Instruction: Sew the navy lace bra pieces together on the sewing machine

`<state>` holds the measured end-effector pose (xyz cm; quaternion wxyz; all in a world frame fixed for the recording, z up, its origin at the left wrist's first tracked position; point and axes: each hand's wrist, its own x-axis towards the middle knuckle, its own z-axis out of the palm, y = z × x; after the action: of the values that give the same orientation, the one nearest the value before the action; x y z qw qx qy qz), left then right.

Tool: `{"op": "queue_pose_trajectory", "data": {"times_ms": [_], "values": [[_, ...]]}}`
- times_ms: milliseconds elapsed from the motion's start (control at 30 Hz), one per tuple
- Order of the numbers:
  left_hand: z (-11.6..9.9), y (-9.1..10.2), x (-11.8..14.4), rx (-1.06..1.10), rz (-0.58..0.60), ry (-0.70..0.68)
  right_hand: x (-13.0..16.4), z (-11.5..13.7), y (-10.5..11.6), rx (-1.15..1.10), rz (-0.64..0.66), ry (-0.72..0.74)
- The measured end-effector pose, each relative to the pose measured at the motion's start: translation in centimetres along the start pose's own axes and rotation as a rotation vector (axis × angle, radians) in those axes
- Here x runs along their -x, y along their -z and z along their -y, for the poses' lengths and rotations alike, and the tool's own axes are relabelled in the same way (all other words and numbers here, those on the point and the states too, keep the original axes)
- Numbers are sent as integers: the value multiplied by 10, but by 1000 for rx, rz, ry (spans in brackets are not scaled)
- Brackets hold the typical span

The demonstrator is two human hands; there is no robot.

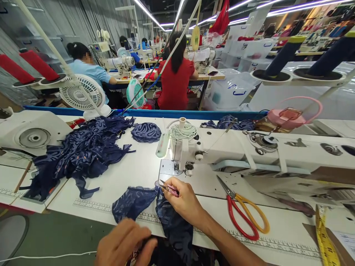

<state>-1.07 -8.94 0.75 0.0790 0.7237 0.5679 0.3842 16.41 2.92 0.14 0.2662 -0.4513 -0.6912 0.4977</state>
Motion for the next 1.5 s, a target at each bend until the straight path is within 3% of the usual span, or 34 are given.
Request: {"op": "queue_pose_trajectory", "data": {"times_ms": [67, 233, 467, 600, 733, 800, 867, 1500], "values": [[3, -5, -24, -73, -108, -91, 0, 0, 0, 4, 6, 16], [30, -33, -59, -20, 99, -173, 8, 1, 2, 67, -24, 46], [32, -42, -51, 38, 82, -66, 13, -10, 4, 249, -72, 79], [29, -42, -52, 122, 70, 88, 21, -6, 4, 444, -227, 116], [30, -45, -51, 119, 38, 119, 38, 2, 5, 717, -411, 359], [29, -46, -50, 110, 17, 102, 44, 3, 5, 823, -443, 490], [29, -48, -49, 104, -2, 80, 47, 3, 5, 872, -438, 530], [24, -50, -49, 60, -88, -68, 44, 0, 4, 870, -313, 359]]}}
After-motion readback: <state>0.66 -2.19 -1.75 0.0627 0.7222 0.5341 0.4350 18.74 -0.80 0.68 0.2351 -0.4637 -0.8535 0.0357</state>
